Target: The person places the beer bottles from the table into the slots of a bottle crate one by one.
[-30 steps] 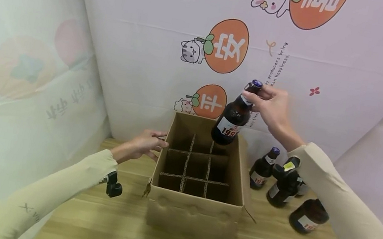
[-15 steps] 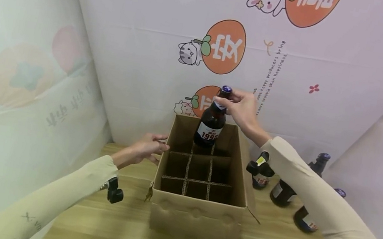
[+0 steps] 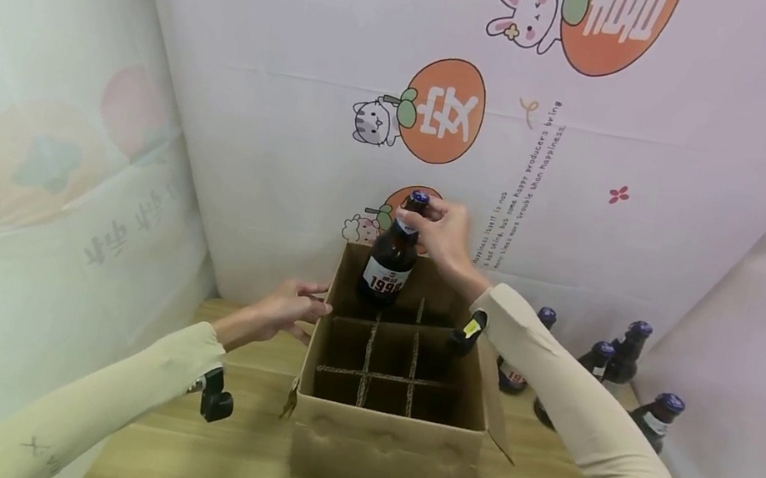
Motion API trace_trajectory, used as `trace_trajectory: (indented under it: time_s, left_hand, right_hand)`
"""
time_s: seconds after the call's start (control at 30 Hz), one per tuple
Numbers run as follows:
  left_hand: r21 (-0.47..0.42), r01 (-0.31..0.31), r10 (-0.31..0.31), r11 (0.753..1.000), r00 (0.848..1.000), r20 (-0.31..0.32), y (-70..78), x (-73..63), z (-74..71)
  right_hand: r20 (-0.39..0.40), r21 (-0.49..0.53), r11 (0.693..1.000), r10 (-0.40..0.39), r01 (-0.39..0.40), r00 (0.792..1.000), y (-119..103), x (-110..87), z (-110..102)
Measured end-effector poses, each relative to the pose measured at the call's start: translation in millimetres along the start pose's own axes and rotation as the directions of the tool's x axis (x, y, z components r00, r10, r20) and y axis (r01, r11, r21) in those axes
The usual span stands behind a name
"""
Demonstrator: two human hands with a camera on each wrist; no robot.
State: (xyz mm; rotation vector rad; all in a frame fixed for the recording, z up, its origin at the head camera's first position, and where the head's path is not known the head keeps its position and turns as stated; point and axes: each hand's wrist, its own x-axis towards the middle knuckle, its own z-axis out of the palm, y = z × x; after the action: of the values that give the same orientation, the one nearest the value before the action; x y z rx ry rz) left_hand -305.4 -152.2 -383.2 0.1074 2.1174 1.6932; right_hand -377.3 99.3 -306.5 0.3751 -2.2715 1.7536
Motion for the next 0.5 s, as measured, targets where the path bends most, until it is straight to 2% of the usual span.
trace_trajectory:
  time_s: [0.2,0.37,0.5]
  left_hand:
    - [0.010,-0.009,0.010,1.000,1.000,-0.001,-1.8,-0.6,-2.8]
    - [0.007,-0.023,0.023,1.000,1.000,0.004,-2.2,1.3,-2.8]
    - [0.002,-0.018,0.018,1.000,1.000,-0.007,-3.6,1.8,-1.4]
  right_hand:
    - [0.014,0.067,0.998,0.013,-0.014,1.000,9.3,-0.7,14.1]
    - [0.004,0.033,0.999,-0.038,0.038,0.999,19.2,0.8,24.3]
    - [0.016,-0.015,1.000,-0.019,0.019,1.000,30.0,0.9,33.0]
